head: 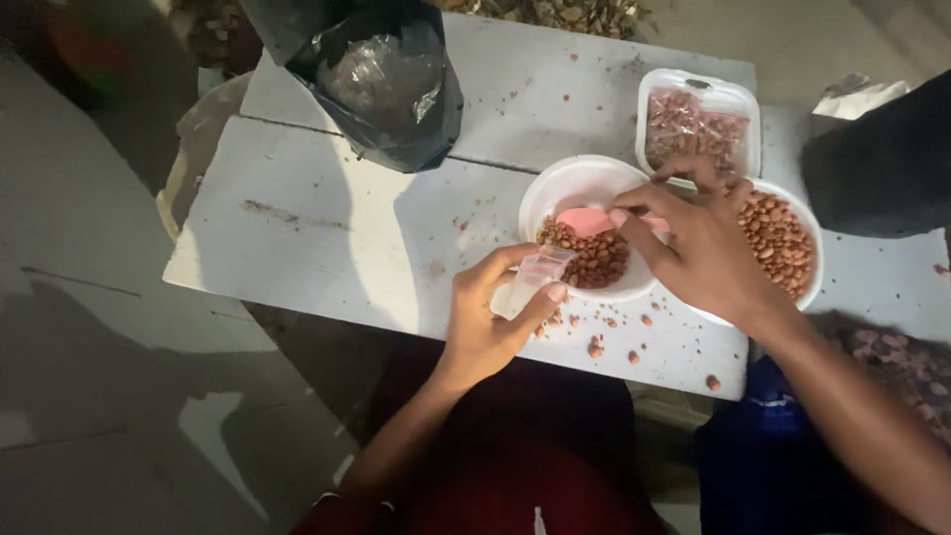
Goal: Bagging seeds by scooping them from a bowl into small plastic bags using a spoon.
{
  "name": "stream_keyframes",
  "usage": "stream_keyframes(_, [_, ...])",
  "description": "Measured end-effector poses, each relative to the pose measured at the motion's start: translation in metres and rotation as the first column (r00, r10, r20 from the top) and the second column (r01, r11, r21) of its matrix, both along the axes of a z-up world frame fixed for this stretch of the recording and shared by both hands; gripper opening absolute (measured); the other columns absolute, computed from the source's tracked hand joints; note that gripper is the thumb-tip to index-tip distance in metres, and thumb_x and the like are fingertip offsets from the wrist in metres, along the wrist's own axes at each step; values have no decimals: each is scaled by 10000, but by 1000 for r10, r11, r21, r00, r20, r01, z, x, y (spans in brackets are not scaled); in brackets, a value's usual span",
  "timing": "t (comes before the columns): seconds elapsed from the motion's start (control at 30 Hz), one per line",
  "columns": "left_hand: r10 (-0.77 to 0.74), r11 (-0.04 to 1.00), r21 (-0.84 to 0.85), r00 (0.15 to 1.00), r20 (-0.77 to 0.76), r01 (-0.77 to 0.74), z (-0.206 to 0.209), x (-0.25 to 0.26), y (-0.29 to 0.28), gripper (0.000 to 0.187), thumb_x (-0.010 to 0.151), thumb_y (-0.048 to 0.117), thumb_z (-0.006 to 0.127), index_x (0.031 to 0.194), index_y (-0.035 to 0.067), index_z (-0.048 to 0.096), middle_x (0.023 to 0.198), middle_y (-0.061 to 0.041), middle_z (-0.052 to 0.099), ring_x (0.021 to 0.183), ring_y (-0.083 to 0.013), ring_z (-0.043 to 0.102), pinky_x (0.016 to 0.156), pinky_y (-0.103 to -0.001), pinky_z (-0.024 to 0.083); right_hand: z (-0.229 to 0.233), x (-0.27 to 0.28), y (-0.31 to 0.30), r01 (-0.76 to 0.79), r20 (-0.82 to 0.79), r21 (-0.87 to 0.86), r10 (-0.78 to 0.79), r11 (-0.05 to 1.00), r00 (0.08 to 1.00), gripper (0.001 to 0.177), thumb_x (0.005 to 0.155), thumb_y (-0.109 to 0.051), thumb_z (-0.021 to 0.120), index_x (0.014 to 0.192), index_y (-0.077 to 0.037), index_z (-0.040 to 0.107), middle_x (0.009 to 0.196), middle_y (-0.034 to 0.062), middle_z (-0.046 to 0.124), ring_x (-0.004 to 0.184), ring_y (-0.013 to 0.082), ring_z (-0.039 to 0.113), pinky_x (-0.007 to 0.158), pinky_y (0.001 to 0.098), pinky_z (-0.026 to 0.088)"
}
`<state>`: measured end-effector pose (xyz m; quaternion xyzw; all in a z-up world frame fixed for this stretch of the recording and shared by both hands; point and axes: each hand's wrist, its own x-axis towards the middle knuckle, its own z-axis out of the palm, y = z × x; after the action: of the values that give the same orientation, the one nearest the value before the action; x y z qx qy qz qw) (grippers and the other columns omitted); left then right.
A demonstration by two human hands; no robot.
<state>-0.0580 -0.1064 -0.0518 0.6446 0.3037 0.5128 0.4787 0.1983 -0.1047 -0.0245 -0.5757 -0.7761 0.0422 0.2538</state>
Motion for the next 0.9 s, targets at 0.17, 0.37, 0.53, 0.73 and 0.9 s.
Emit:
stream_keyframes(0.17, [30, 999, -24, 1000, 4, -30, -8, 1, -2, 344, 913, 286, 752, 1170, 71, 672, 1077, -59, 772, 805, -122, 730, 722, -246, 614, 11, -2, 1, 11, -155, -105, -27, 994, 988, 197, 990, -218, 719, 1103, -73, 788, 1157, 126, 598, 1178, 280, 577, 995, 449, 403])
stream_keyframes(0.37, [14, 997, 69, 997, 73, -20, -17, 1, -1, 368, 918, 236, 792, 1209, 75, 635, 1155, -79, 762, 1083, -197, 766, 986, -322, 599, 54, -12, -6, 241, -314, -455, -408, 857, 857, 171, 1097, -173, 596, 1176, -97, 727, 1003, 84, 755, 472, 138, 431, 385, 285, 322])
stream_keyframes(0.53, [158, 974, 138, 977, 145, -178, -16, 3, -4, 410, 906, 275, 790, 1200, 39, 631, 1068, -119, 758, 937, -205, 758, 805, -309, 623, 41, 10, -5, 94, -545, -188, -183, 978, 818, 166, 1156, -143, 656, 1105, -6, 734, 885, 121, 716, 701, 138, 575, 704, 275, 418])
stream_keyframes(0.73, [289, 908, 313, 957, 9, -278, 19, 8, -7, 423, 881, 286, 824, 1190, 69, 634, 1102, -103, 725, 1021, -233, 708, 931, -353, 590, 68, -9, -22, 202, -545, -178, -267, 963, 795, 173, 1173, -119, 658, 1057, -23, 744, 879, 90, 707, 805, 132, 631, 941, 286, 495])
stream_keyframes(0.9, [477, 793, 496, 867, -147, -352, 23, 18, -4, 460, 837, 383, 890, 1200, 199, 677, 1022, 24, 738, 948, -209, 661, 945, -385, 474, 81, -15, -40, 278, -561, -159, -318, 947, 764, 80, 1142, -40, 682, 1142, 18, 738, 879, 117, 695, 794, 159, 663, 871, 249, 516])
